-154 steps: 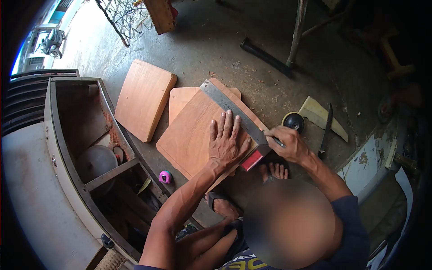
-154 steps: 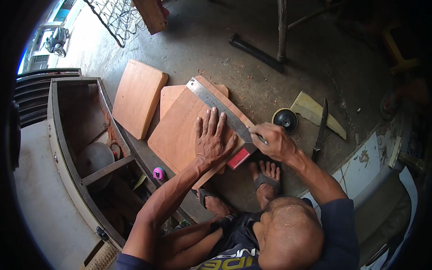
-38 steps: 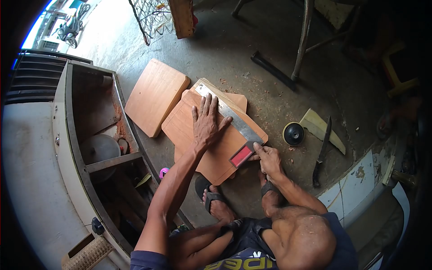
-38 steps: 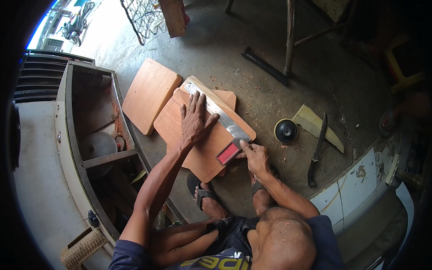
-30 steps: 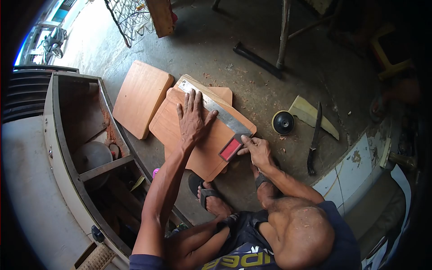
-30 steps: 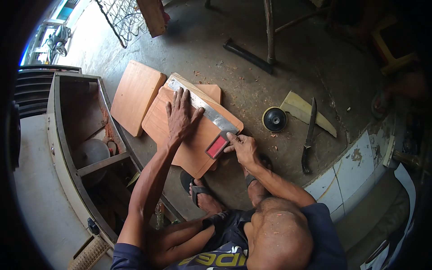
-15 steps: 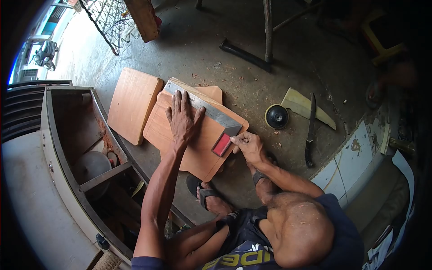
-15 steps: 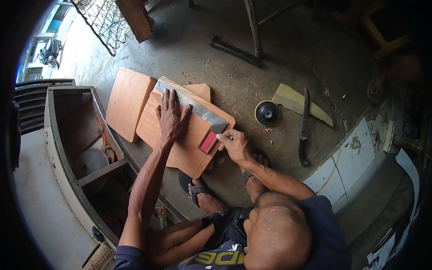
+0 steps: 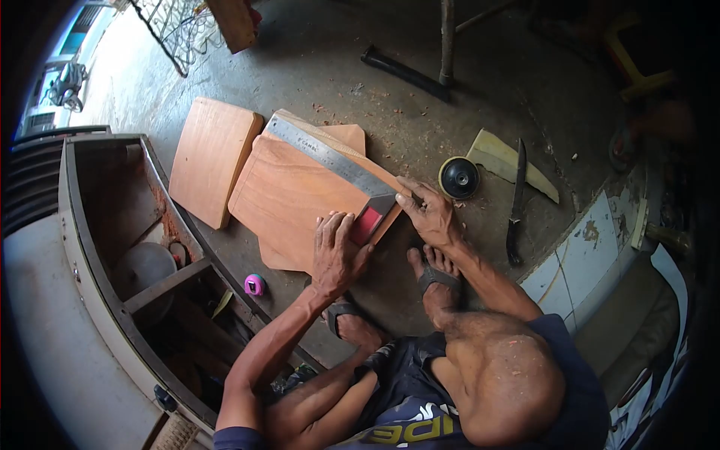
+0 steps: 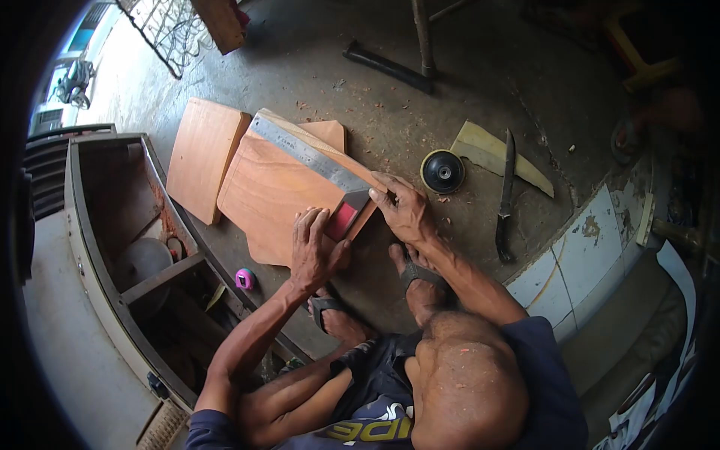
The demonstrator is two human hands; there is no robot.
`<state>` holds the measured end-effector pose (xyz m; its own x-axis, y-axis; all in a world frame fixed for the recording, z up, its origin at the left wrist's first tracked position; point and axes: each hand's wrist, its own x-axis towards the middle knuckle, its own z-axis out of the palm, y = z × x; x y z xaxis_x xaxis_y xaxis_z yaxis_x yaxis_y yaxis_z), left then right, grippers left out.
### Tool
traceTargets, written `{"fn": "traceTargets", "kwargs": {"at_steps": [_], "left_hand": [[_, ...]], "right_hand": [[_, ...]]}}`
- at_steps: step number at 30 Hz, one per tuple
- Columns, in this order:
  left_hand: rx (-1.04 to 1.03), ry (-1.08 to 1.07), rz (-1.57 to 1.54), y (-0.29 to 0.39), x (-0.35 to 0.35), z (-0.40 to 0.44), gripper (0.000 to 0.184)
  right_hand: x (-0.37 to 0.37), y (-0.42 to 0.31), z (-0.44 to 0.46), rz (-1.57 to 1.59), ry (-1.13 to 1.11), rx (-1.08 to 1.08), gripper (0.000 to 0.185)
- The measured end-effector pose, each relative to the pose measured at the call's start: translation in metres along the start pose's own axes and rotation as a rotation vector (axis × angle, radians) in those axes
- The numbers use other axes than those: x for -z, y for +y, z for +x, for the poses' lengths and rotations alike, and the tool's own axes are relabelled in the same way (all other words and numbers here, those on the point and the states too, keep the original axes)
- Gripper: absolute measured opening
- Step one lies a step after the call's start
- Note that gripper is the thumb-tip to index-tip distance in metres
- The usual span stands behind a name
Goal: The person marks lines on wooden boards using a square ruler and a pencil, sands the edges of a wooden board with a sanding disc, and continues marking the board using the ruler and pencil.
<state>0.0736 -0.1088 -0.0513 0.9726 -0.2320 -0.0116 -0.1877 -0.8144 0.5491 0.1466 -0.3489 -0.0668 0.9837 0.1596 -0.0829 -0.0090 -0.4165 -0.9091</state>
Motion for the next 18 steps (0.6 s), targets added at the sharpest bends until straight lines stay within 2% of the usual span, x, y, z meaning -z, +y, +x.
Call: {"fn": "traceTargets", "kwargs": {"at_steps": [2, 3, 5, 6, 8, 12, 16, 18], "left_hand": [[0.006, -0.041, -0.069, -0.018, 0.011, -0.017, 0.077], [0.046, -0.018, -0.072, -0.024, 0.021, -0.021, 0.077], [0.005, -0.153, -0.072, -0.029, 0.04, -0.036, 0.081], [0.03, -0.154, -0.097, -0.029, 0.044, -0.042, 0.08], [0.05, -0.08, -0.1, -0.036, 0.041, -0.045, 0.076], [0.056, 0.014, -0.155, -0.046, 0.032, -0.054, 0.063], [0.053, -0.014, -0.255, -0.052, 0.037, -0.056, 0.06], [0.047, 0.003, -0.253, -0.053, 0.037, -0.055, 0.059]], "right_hand": [[0.002, -0.009, -0.007, -0.012, -0.05, 0.042, 0.036], [0.007, -0.025, -0.011, -0.012, -0.116, -0.046, 0.038], [0.01, -0.038, -0.025, -0.024, -0.241, -0.124, 0.039], [0.011, -0.041, -0.027, -0.073, -0.292, -0.147, 0.041], [-0.004, -0.029, -0.025, -0.048, -0.194, 0.159, 0.045], [-0.019, -0.019, -0.031, -0.153, -0.209, 0.27, 0.048], [-0.02, -0.021, -0.028, -0.188, -0.205, 0.377, 0.05], [-0.022, -0.022, -0.029, -0.215, -0.25, 0.329, 0.05]]}}
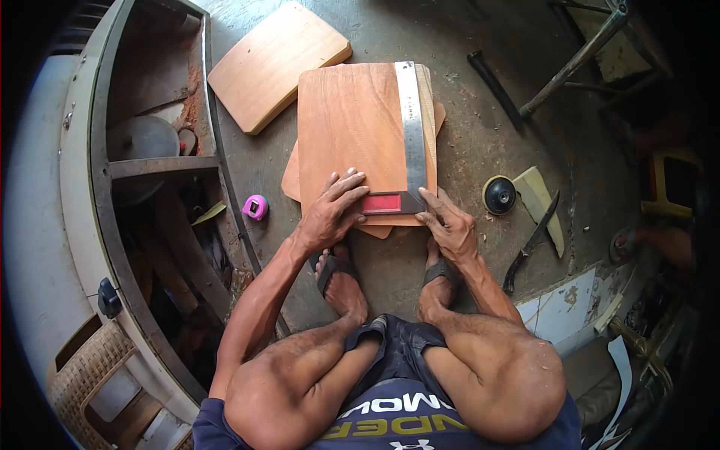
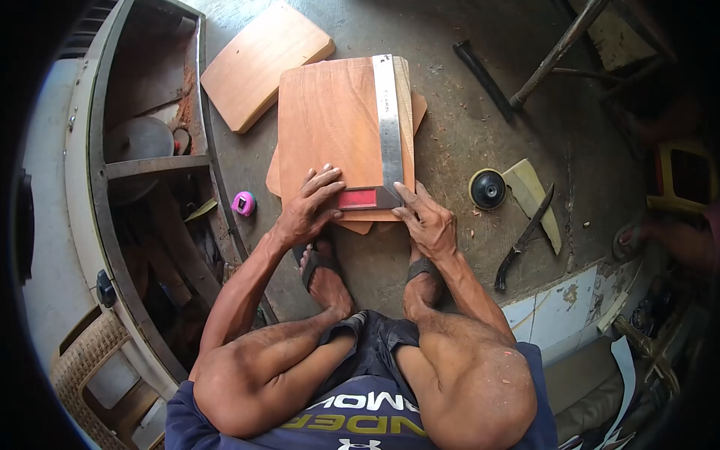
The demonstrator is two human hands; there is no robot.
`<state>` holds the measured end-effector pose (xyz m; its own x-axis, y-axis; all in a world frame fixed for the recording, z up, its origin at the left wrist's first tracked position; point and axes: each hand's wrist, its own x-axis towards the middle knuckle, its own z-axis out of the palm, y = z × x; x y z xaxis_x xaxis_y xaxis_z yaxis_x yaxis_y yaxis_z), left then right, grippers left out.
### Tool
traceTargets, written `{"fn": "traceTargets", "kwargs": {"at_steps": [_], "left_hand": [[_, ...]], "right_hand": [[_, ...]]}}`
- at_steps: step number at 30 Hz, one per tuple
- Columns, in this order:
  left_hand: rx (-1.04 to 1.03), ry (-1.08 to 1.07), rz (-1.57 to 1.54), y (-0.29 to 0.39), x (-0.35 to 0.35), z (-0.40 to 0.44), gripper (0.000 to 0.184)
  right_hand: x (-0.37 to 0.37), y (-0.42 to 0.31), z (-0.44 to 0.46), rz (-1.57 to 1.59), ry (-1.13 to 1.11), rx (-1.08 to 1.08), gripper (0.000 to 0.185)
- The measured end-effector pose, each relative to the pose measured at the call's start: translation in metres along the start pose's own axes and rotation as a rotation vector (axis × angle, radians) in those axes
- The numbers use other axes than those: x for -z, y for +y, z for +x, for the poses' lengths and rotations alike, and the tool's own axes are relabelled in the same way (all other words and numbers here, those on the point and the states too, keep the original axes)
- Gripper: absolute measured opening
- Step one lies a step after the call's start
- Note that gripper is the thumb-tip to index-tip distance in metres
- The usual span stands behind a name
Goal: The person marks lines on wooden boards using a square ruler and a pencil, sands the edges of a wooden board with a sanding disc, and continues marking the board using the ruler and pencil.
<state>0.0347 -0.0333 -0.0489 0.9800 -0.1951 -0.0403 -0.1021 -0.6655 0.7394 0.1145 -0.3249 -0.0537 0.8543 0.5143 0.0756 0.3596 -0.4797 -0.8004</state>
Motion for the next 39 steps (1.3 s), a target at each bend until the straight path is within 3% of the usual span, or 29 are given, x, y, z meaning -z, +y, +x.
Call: {"fn": "traceTargets", "kwargs": {"at_steps": [8, 15, 33, 39], "left_hand": [[0.003, 0.016, -0.015, -0.001, -0.001, -0.001, 0.055], [-0.046, 0.057, -0.052, -0.01, -0.004, -0.005, 0.058], [-0.047, 0.034, -0.078, -0.01, -0.001, -0.006, 0.061], [-0.056, 0.023, -0.074, -0.009, -0.001, -0.005, 0.061]], "right_hand": [[0.002, -0.007, -0.001, -0.027, -0.077, -0.107, 0.044], [0.002, -0.004, 0.002, 0.007, -0.078, -0.023, 0.034], [0.005, -0.009, 0.004, -0.025, -0.105, -0.02, 0.035], [0.005, -0.003, 0.002, -0.038, -0.103, 0.018, 0.045]]}}
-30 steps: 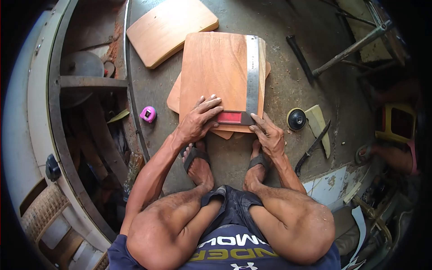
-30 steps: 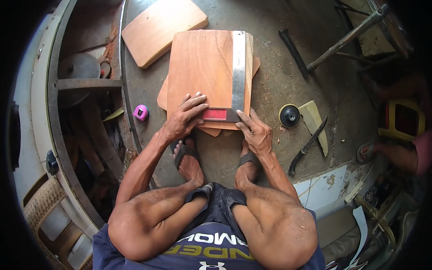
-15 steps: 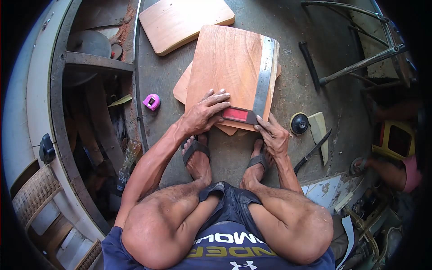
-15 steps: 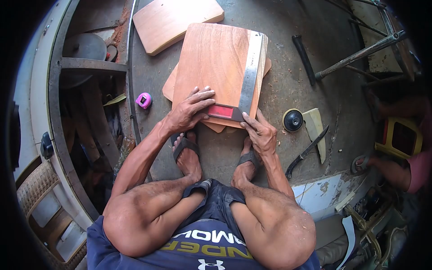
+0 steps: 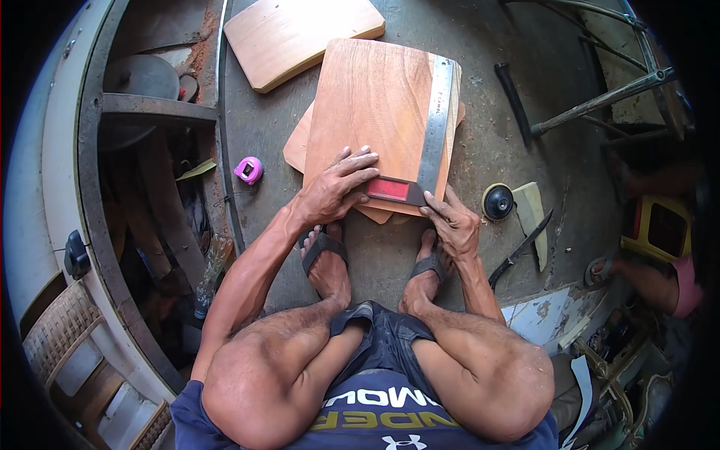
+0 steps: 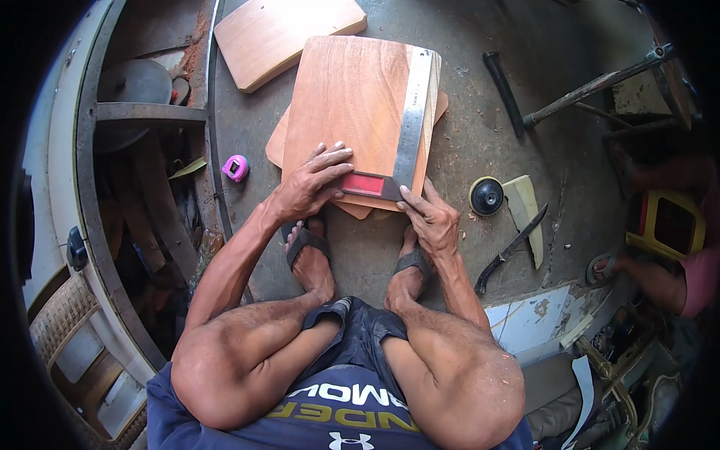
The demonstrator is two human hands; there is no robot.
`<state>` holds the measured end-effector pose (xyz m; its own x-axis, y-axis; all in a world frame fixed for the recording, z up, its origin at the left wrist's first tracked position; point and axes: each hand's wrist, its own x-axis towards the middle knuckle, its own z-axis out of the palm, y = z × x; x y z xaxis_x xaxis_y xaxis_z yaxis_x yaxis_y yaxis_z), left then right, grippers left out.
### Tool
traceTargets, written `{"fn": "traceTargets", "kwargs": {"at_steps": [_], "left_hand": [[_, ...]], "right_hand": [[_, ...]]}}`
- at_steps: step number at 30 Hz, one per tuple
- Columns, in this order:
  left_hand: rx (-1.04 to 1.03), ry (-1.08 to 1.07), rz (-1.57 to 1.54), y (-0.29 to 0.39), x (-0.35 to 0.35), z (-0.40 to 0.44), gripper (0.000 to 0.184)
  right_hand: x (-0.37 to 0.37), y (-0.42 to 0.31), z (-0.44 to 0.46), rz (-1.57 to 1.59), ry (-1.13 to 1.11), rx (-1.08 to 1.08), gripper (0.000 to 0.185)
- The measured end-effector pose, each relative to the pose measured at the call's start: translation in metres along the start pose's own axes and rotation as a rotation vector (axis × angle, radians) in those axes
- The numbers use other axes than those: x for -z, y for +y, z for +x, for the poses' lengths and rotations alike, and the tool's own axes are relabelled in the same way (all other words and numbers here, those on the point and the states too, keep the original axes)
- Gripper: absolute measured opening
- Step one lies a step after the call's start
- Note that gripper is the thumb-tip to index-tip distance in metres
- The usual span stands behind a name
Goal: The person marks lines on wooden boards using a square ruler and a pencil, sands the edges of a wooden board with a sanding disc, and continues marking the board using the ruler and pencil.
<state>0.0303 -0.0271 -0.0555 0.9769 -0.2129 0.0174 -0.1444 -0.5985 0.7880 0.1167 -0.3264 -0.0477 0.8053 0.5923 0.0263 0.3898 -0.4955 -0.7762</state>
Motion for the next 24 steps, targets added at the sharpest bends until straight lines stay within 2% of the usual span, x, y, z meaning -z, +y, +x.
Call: {"fn": "traceTargets", "kwargs": {"at_steps": [24], "left_hand": [[0.028, 0.009, 0.038, 0.0023, 0.0016, -0.0009, 0.06]], "right_hand": [[0.0031, 0.0043, -0.0006, 0.023, 0.032, -0.043, 0.056]]}}
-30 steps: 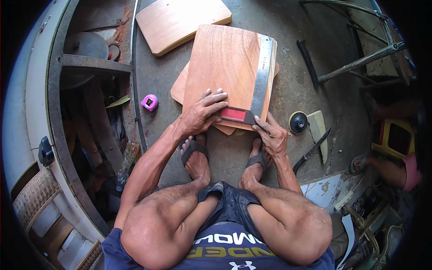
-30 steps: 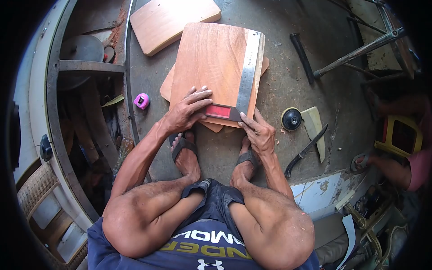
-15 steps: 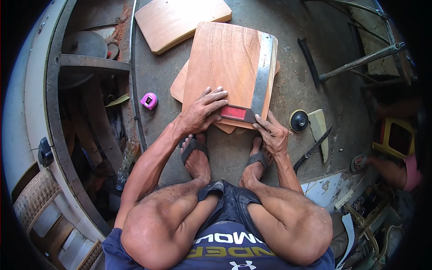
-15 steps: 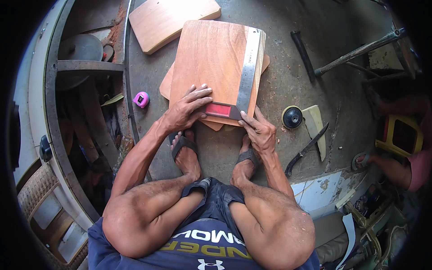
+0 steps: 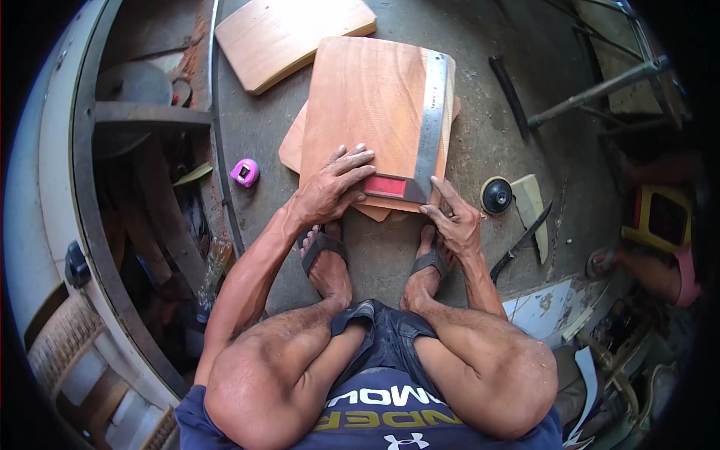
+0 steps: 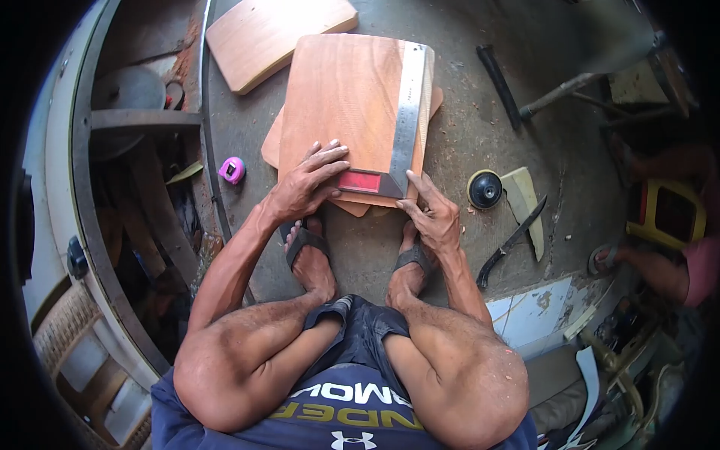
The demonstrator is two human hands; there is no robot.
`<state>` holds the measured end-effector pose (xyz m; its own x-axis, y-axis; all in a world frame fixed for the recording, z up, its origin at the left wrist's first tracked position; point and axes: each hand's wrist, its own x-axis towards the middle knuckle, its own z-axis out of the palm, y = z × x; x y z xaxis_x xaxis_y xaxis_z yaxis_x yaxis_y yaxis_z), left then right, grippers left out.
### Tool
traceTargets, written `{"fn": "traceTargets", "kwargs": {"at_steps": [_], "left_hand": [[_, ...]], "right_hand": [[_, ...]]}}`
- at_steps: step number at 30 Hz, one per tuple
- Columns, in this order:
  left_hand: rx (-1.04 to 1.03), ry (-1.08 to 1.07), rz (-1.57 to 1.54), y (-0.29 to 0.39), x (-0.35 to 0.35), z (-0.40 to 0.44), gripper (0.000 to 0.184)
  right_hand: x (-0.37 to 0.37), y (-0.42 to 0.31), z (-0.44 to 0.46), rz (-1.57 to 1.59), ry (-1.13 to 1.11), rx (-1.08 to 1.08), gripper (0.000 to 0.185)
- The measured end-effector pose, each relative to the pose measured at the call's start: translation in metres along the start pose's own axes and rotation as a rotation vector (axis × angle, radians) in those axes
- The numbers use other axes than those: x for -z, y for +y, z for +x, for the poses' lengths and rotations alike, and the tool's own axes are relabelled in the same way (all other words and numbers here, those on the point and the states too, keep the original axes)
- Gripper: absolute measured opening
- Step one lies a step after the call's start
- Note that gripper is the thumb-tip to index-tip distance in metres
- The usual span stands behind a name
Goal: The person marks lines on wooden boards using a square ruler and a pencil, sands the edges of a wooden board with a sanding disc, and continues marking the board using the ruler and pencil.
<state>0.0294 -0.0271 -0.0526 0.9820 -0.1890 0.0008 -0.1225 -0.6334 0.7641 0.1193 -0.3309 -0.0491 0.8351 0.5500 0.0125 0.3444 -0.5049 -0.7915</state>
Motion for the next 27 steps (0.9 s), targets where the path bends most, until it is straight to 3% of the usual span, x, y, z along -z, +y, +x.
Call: {"fn": "traceTargets", "kwargs": {"at_steps": [3, 8, 10, 17, 19, 27], "left_hand": [[0.009, -0.008, 0.02, 0.001, 0.001, 0.004, 0.06], [0.014, -0.034, 0.048, 0.003, 0.002, 0.009, 0.059], [0.02, -0.043, 0.055, 0.005, 0.002, 0.01, 0.059], [0.044, -0.046, 0.074, 0.011, 0.0, 0.008, 0.058], [0.051, -0.043, 0.083, 0.012, 0.001, 0.007, 0.057], [0.045, -0.037, 0.081, 0.009, 0.001, 0.007, 0.059]], "right_hand": [[0.005, -0.001, -0.002, 0.068, -0.045, -0.113, 0.071], [0.008, -0.003, -0.006, 0.086, -0.073, -0.275, 0.069], [0.002, 0.004, -0.007, 0.061, -0.018, -0.115, 0.068], [-0.001, 0.011, -0.009, 0.072, -0.01, -0.104, 0.059], [0.002, 0.006, -0.007, 0.126, -0.045, -0.199, 0.057], [-0.002, 0.011, -0.009, 0.135, -0.006, -0.144, 0.054]]}}
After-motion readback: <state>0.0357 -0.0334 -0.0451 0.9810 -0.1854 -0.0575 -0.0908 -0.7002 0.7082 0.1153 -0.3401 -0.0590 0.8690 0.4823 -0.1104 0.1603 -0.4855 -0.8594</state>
